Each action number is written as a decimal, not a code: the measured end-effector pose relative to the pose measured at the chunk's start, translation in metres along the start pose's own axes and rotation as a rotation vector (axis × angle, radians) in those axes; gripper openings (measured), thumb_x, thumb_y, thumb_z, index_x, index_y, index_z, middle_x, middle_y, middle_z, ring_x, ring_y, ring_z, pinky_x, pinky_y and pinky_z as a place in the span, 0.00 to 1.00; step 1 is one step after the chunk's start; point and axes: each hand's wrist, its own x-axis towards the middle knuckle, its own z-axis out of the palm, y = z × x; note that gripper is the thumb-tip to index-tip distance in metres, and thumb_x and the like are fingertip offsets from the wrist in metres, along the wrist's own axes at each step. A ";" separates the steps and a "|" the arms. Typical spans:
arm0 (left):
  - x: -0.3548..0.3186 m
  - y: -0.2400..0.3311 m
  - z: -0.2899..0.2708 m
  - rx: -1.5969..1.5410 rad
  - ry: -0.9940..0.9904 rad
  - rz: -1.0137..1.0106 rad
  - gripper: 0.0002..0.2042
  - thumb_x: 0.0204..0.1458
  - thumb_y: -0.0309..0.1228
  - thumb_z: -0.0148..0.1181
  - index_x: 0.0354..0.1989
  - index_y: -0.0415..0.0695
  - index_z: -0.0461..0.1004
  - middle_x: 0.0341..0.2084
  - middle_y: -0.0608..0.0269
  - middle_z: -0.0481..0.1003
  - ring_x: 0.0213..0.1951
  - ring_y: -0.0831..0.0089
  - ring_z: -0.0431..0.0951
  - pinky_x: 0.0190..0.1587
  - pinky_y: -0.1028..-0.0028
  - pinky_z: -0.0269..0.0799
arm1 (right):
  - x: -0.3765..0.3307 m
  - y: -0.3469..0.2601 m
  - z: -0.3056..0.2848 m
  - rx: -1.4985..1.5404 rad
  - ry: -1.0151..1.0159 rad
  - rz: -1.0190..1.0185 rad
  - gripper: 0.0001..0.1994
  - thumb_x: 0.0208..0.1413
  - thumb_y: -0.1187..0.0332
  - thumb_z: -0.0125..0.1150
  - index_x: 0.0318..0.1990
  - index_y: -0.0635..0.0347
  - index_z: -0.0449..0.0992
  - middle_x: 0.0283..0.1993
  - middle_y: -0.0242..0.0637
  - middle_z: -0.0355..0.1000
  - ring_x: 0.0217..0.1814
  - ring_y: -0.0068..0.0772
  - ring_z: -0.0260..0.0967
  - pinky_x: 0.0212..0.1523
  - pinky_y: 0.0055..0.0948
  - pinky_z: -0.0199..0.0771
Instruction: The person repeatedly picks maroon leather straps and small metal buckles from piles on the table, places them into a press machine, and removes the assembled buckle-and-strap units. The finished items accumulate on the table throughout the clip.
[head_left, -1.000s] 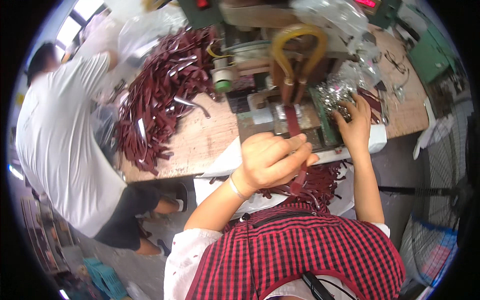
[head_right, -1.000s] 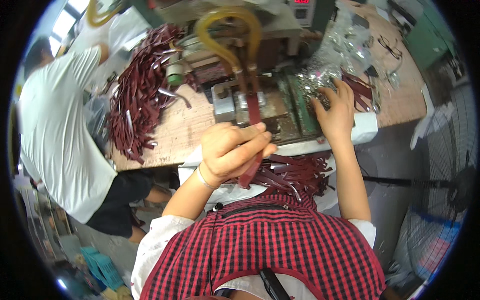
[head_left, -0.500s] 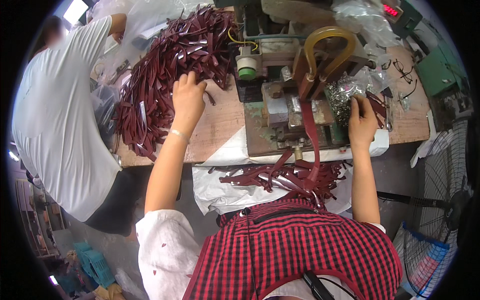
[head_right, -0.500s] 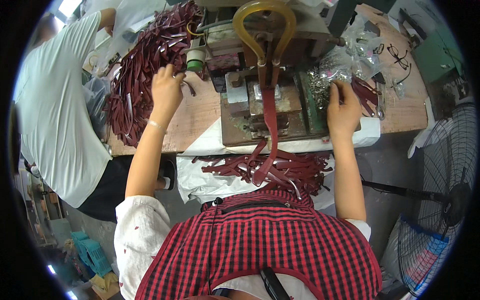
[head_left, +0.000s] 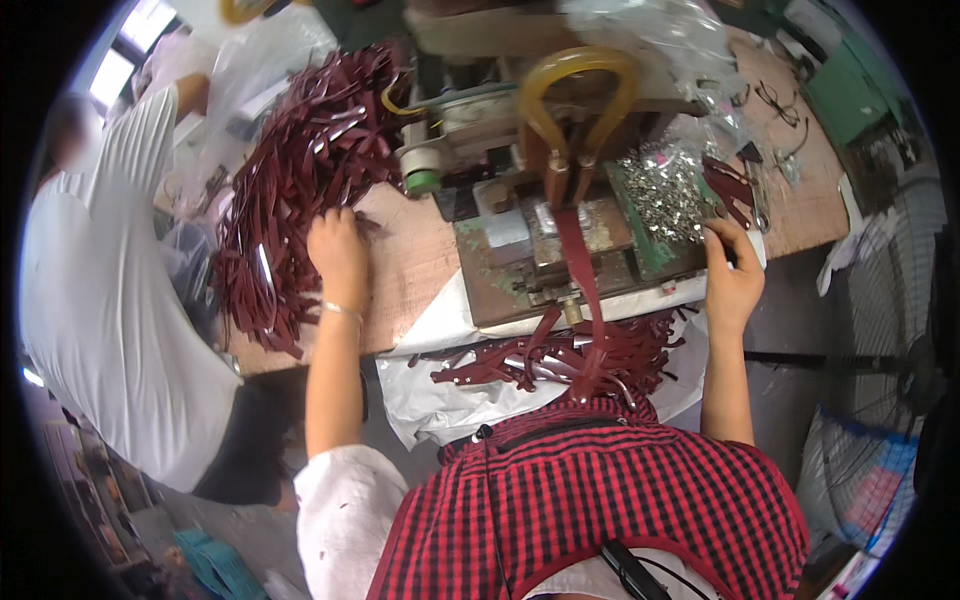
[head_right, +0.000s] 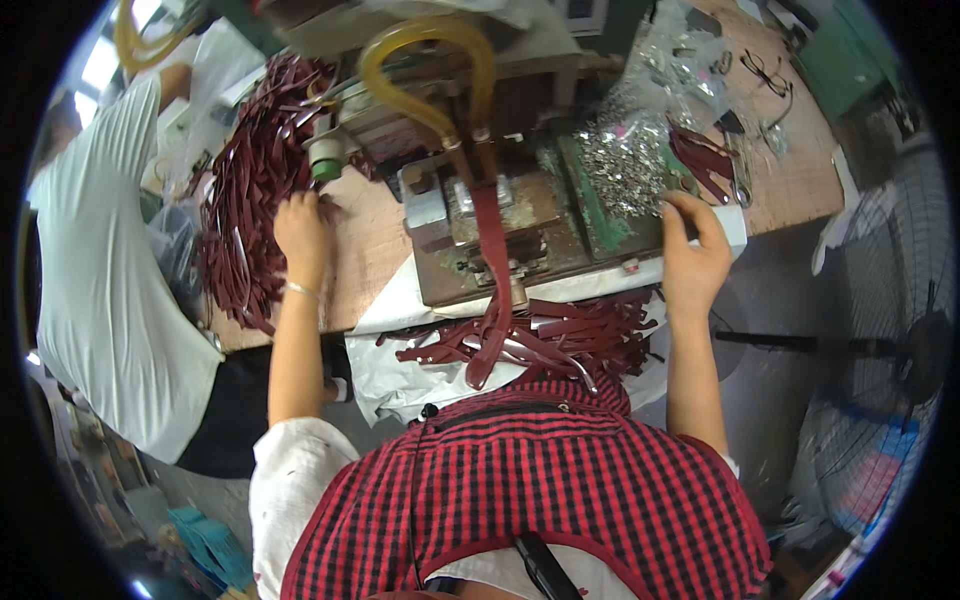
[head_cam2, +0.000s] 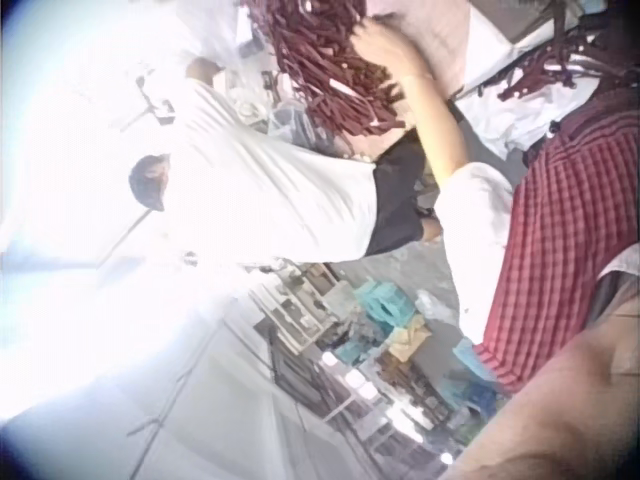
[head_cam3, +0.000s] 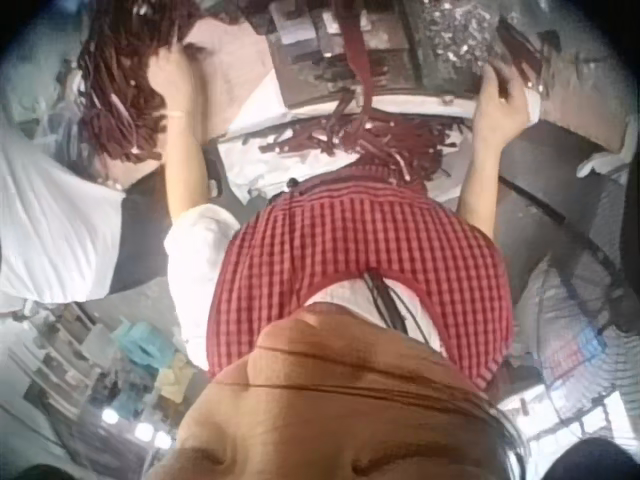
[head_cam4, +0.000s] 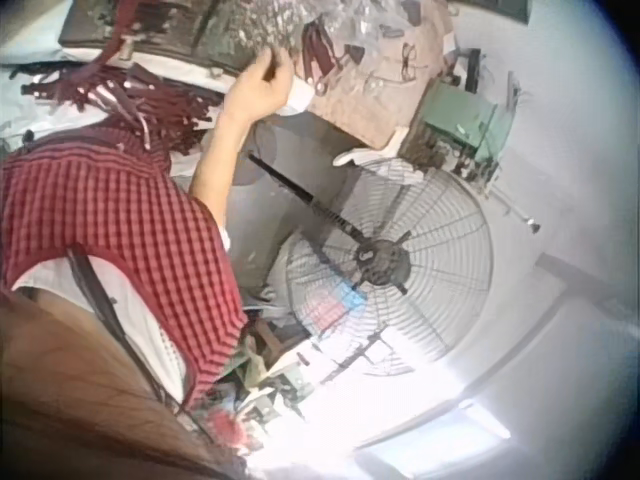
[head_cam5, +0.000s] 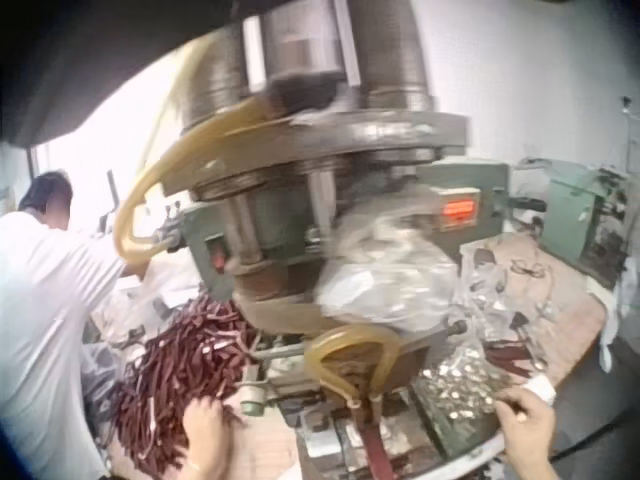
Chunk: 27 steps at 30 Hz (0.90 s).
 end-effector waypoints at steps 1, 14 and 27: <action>0.001 0.014 -0.008 -0.083 0.006 0.017 0.06 0.50 0.28 0.62 0.37 0.45 0.79 0.35 0.57 0.79 0.38 0.54 0.77 0.40 0.58 0.76 | 0.000 -0.017 0.005 0.055 -0.064 0.005 0.08 0.60 0.76 0.65 0.45 0.64 0.84 0.43 0.36 0.82 0.47 0.26 0.77 0.52 0.26 0.74; -0.012 0.100 -0.103 -1.306 0.233 -0.531 0.06 0.62 0.24 0.65 0.36 0.32 0.80 0.28 0.60 0.82 0.25 0.82 0.75 0.29 0.82 0.69 | 0.002 -0.119 0.088 0.695 -0.362 0.126 0.16 0.56 0.78 0.65 0.52 0.69 0.74 0.39 0.36 0.80 0.44 0.22 0.78 0.48 0.24 0.75; 0.010 0.176 -0.211 -0.778 0.489 0.672 0.12 0.47 0.31 0.77 0.40 0.46 0.84 0.39 0.62 0.84 0.21 0.78 0.71 0.21 0.76 0.64 | 0.020 -0.116 0.043 0.178 -0.410 -0.315 0.15 0.56 0.74 0.60 0.51 0.62 0.81 0.55 0.51 0.78 0.61 0.50 0.75 0.61 0.43 0.75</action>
